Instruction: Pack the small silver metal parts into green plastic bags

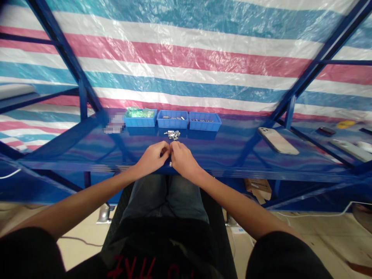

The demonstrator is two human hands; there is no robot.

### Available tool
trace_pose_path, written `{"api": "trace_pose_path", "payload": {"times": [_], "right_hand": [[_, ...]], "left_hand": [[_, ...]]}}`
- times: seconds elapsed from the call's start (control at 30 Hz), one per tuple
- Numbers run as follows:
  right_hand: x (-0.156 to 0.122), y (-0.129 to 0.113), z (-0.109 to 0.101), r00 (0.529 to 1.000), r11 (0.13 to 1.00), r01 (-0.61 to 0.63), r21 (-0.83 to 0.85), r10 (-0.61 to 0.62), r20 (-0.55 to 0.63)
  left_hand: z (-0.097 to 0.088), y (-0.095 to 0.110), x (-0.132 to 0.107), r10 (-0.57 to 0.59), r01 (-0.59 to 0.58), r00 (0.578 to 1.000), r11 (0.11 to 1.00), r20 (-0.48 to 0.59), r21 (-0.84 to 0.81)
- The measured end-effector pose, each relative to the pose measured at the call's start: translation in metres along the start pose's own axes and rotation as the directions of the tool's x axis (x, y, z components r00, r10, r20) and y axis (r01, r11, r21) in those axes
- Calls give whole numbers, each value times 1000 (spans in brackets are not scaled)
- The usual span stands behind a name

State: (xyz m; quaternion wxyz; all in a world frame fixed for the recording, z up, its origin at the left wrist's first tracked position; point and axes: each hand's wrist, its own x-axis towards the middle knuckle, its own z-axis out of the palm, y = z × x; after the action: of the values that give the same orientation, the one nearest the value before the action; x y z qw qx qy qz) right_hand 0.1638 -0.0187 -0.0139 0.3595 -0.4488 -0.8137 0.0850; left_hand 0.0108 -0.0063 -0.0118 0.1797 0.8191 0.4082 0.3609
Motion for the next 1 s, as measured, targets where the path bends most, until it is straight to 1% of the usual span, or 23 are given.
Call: {"api": "trace_pose_path", "payload": {"times": [0.03, 0.1, 0.17, 0.23, 0.27, 0.3, 0.33, 0.37, 0.4, 0.43, 0.5, 0.57, 0.63, 0.7, 0.77, 0.87, 0.93, 1.0], "right_hand": [[0, -1, 1, 1000, 995, 25, -99, -25, -1], [0, -1, 3, 999, 976, 54, -212, -52, 13], [-1, 0, 2, 998, 963, 62, -264, -60, 13], [-1, 3, 2, 998, 958, 66, -279, -67, 6], [-1, 5, 1, 998, 959, 66, -274, -66, 6], [-1, 6, 1, 998, 963, 66, -263, -65, 11], [-1, 7, 1, 998, 967, 63, -247, -61, 17], [-1, 9, 0, 999, 973, 53, -227, -50, 22], [0, 9, -1, 999, 979, 36, -202, -31, 25], [1, 9, -2, 1000, 985, 14, -170, -9, 25], [2, 9, -5, 999, 997, -37, -72, 39, 23], [2, 6, -9, 997, 995, -77, 57, 77, 8], [1, 3, -13, 996, 979, -82, 185, 86, -13], [-1, 0, -16, 999, 961, -42, 273, 46, -8], [-2, -2, -18, 998, 952, 24, 306, -38, 40], [-4, -3, -18, 983, 955, 99, 281, -138, 123], [-4, -3, -17, 978, 958, 110, 265, -152, 144], [-4, -3, -16, 983, 962, 80, 262, -120, 142]], "left_hand": [[1, 0, 0, 19, -18, 1000, 998, -15, 59], [1, 2, -2, 54, -49, 998, 990, -37, 130], [-2, 6, -5, 96, -86, 993, 987, -70, 135], [-5, 11, -10, 197, -191, 979, 976, -58, 105], [-7, 14, -12, 266, -264, 964, 961, -9, 87], [-8, 16, -15, 328, -332, 942, 940, 65, 76], [-8, 17, -17, 365, -377, 920, 924, 143, 69], [-8, 17, -19, 376, -396, 904, 916, 206, 66], [-8, 17, -19, 363, -388, 900, 919, 242, 65], [-7, 16, -19, 338, -364, 906, 929, 255, 63], [-5, 11, -17, 291, -308, 926, 951, 242, 36], [-4, 7, -14, 250, -249, 948, 968, 196, -29], [-4, 3, -10, 174, -153, 976, 976, 134, -157], [-4, -1, -6, 64, -30, 994, 943, 93, -332], [-6, -3, -3, -24, 63, 996, 878, 87, -475], [-8, -6, -2, -59, 93, 995, 821, 78, -563], [-8, -6, -2, -61, 93, 995, 811, 75, -578], [-8, -5, -2, -74, 109, 994, 799, 83, -591]]}}
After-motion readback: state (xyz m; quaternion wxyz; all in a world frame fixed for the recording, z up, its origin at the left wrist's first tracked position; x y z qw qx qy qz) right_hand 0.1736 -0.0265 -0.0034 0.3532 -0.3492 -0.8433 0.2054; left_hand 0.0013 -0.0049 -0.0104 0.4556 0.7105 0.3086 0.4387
